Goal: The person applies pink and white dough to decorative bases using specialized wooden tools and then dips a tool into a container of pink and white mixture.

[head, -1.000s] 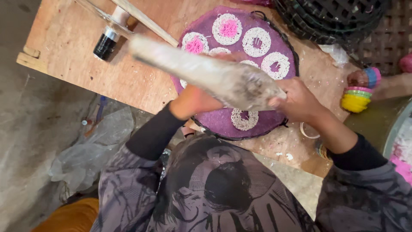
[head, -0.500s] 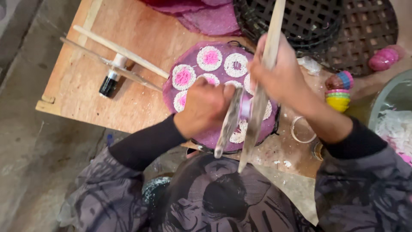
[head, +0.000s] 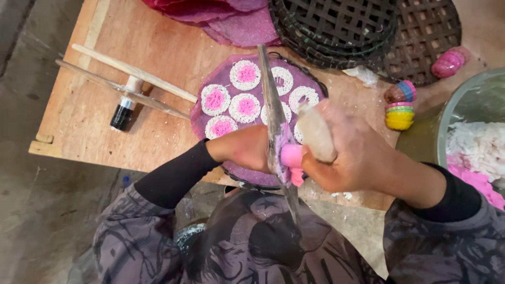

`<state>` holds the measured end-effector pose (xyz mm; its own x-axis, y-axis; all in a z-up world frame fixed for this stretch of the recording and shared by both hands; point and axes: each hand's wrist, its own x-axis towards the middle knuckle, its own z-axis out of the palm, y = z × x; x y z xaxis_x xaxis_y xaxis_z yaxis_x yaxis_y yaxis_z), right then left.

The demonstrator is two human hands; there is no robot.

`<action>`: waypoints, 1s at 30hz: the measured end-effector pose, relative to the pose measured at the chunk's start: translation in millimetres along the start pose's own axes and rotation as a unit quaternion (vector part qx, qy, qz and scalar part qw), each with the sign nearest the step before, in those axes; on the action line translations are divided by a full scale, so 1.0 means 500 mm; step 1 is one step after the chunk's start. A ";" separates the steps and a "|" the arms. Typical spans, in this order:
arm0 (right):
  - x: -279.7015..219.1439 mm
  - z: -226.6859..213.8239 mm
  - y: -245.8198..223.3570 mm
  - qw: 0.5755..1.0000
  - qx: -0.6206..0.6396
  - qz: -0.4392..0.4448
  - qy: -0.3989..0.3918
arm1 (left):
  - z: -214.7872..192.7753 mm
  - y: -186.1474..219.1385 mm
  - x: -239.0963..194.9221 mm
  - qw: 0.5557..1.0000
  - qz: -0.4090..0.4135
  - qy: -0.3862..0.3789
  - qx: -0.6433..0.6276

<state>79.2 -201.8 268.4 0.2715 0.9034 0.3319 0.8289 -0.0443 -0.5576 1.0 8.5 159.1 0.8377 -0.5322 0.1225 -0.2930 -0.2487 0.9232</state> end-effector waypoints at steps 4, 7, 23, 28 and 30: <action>0.010 -0.005 -0.026 0.998 -0.011 0.016 -0.059 | 0.013 -0.084 0.015 0.982 0.124 -0.034 -0.140; 0.020 -0.011 -0.045 0.998 -0.022 -0.012 -0.059 | 0.030 -0.157 0.018 0.976 -0.025 -0.121 -0.181; -0.054 0.016 -0.012 0.980 0.060 -0.110 0.155 | 0.098 -0.184 0.054 0.945 0.087 -0.092 -0.301; -0.104 -0.013 0.027 0.922 0.107 -0.185 0.323 | 0.105 -0.190 0.074 0.964 0.030 0.042 -0.263; -0.117 -0.018 0.052 0.886 0.143 -0.213 0.387 | 0.105 -0.189 0.071 0.980 0.068 0.101 -0.155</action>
<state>89.1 -259.8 241.5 0.3098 0.2443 0.9189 0.8095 0.4391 -0.3896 34.2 -29.6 57.0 0.8837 -0.3646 0.2935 -0.2811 0.0879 0.9556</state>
